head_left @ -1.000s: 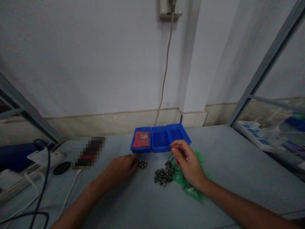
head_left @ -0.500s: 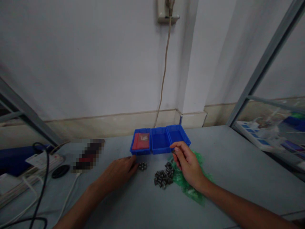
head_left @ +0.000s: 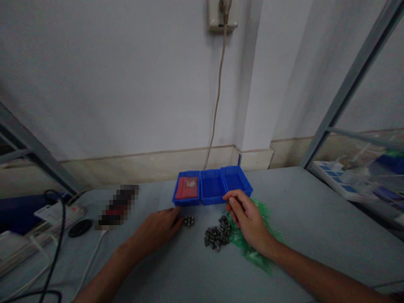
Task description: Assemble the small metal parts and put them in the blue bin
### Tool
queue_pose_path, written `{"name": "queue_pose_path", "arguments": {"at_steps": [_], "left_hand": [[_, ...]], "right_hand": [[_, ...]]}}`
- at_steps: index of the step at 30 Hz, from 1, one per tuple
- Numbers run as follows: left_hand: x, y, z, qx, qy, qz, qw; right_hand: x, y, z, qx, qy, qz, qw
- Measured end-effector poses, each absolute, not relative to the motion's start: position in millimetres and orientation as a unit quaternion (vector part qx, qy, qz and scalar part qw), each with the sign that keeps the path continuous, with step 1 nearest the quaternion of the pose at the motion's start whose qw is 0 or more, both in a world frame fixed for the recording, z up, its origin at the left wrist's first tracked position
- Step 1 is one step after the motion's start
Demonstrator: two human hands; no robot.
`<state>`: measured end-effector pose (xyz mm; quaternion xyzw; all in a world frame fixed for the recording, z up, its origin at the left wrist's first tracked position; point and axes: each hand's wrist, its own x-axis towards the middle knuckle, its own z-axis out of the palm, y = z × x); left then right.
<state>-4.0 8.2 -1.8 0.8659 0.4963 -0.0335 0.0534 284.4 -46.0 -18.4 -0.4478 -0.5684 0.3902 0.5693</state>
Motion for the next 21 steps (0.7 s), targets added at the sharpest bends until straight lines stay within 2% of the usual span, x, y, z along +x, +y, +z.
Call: {"name": "queue_pose_path", "arguments": {"at_steps": [21], "left_hand": [[-4.0, 7.6, 0.8, 0.865, 0.497, -0.039, 0.054]], "right_hand": [[282.4, -46.4, -18.3, -0.447, -0.551, 0.407, 0.575]]}}
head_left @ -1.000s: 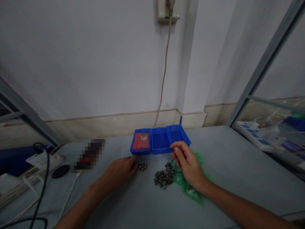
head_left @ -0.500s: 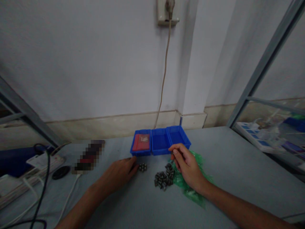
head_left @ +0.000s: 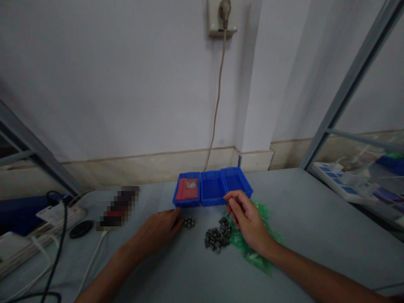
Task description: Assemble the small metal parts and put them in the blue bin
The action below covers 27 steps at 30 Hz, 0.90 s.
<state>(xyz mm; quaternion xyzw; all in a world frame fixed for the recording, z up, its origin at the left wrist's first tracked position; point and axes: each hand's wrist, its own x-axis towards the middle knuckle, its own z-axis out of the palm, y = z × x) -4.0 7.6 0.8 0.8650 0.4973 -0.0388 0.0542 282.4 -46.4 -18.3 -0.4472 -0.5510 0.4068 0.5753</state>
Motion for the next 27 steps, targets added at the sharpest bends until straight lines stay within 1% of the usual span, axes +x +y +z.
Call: {"name": "queue_pose_path", "arguments": {"at_steps": [6, 17, 21, 23, 27], "left_hand": [[-5, 9, -3, 0.865, 0.497, -0.033, 0.058], [-5, 7, -4, 0.868, 0.492, -0.035, 0.047], [-5, 7, -3, 0.868, 0.494, -0.030, 0.039], [-4, 7, -3, 0.866, 0.496, -0.033, 0.047], [-4, 7, -2, 0.867, 0.494, -0.036, 0.053]], "right_hand": [[282, -46, -20, -0.451, -0.550, 0.405, 0.575], [284, -44, -21, -0.461, -0.568, 0.333, 0.596], [283, -44, -21, -0.458, -0.547, 0.372, 0.594], [283, -43, -21, -0.447, -0.528, 0.411, 0.594], [286, -37, -22, -0.389, -0.432, 0.568, 0.582]]}}
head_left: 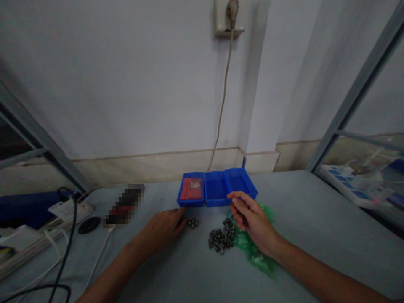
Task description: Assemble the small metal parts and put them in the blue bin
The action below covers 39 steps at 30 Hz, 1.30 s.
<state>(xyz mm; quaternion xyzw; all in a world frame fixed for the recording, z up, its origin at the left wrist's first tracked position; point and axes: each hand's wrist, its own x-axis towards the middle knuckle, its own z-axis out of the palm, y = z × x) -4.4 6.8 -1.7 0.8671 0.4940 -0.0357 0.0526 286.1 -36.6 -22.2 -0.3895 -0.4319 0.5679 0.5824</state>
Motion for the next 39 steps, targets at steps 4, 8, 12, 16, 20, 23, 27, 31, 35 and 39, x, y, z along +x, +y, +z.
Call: {"name": "queue_pose_path", "arguments": {"at_steps": [4, 8, 12, 16, 20, 23, 27, 31, 35, 39], "left_hand": [[-5.5, 7.0, -2.7, 0.867, 0.495, -0.035, 0.051], [-6.1, 7.2, -4.3, 0.866, 0.496, -0.035, 0.052], [-5.7, 7.1, -3.5, 0.867, 0.495, -0.032, 0.052], [-4.9, 6.7, -1.2, 0.864, 0.499, -0.035, 0.057], [-4.9, 7.5, -2.2, 0.867, 0.494, -0.029, 0.060], [-5.1, 8.1, -3.6, 0.867, 0.495, -0.026, 0.056], [-5.7, 7.7, -4.4, 0.868, 0.492, -0.023, 0.057], [-7.1, 7.7, -6.1, 0.871, 0.489, -0.015, 0.047], [-7.2, 7.7, -5.8, 0.874, 0.484, -0.011, 0.053], [-6.2, 7.5, -4.2, 0.871, 0.488, -0.017, 0.054]], "right_hand": [[290.2, -31.5, -22.7, -0.344, -0.352, 0.647, 0.583], [290.1, -32.1, -22.2, -0.344, -0.356, 0.641, 0.587], [288.4, -35.6, -22.2, -0.392, -0.446, 0.556, 0.582], [288.1, -39.4, -19.7, -0.441, -0.552, 0.431, 0.561], [288.8, -41.1, -15.9, -0.454, -0.604, 0.347, 0.556], [288.6, -40.6, -16.0, -0.453, -0.593, 0.384, 0.544], [286.0, -40.4, -15.8, -0.431, -0.521, 0.492, 0.549], [284.1, -40.8, -13.9, -0.416, -0.476, 0.540, 0.556], [284.8, -38.7, -16.3, -0.401, -0.443, 0.567, 0.567], [285.8, -36.2, -19.2, -0.394, -0.439, 0.552, 0.590]]}}
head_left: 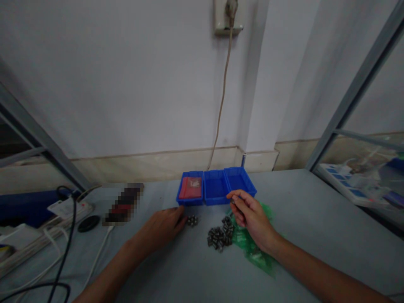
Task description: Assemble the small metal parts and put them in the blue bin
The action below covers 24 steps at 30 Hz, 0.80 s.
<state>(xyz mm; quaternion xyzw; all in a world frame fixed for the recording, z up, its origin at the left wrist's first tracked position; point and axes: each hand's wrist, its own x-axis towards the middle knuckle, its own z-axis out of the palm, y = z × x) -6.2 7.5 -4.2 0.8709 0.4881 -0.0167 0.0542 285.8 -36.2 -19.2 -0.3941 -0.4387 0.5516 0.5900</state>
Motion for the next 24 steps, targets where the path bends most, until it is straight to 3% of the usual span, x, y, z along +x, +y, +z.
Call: {"name": "queue_pose_path", "arguments": {"at_steps": [17, 24], "left_hand": [[-5.2, 7.9, -6.4, 0.869, 0.492, -0.019, 0.049], [-4.6, 7.1, -4.8, 0.870, 0.489, -0.015, 0.056]], "right_hand": [[290.3, -36.5, -17.1, -0.472, -0.510, 0.411, 0.590], [289.9, -36.9, -19.0, -0.461, -0.527, 0.405, 0.588]]}}
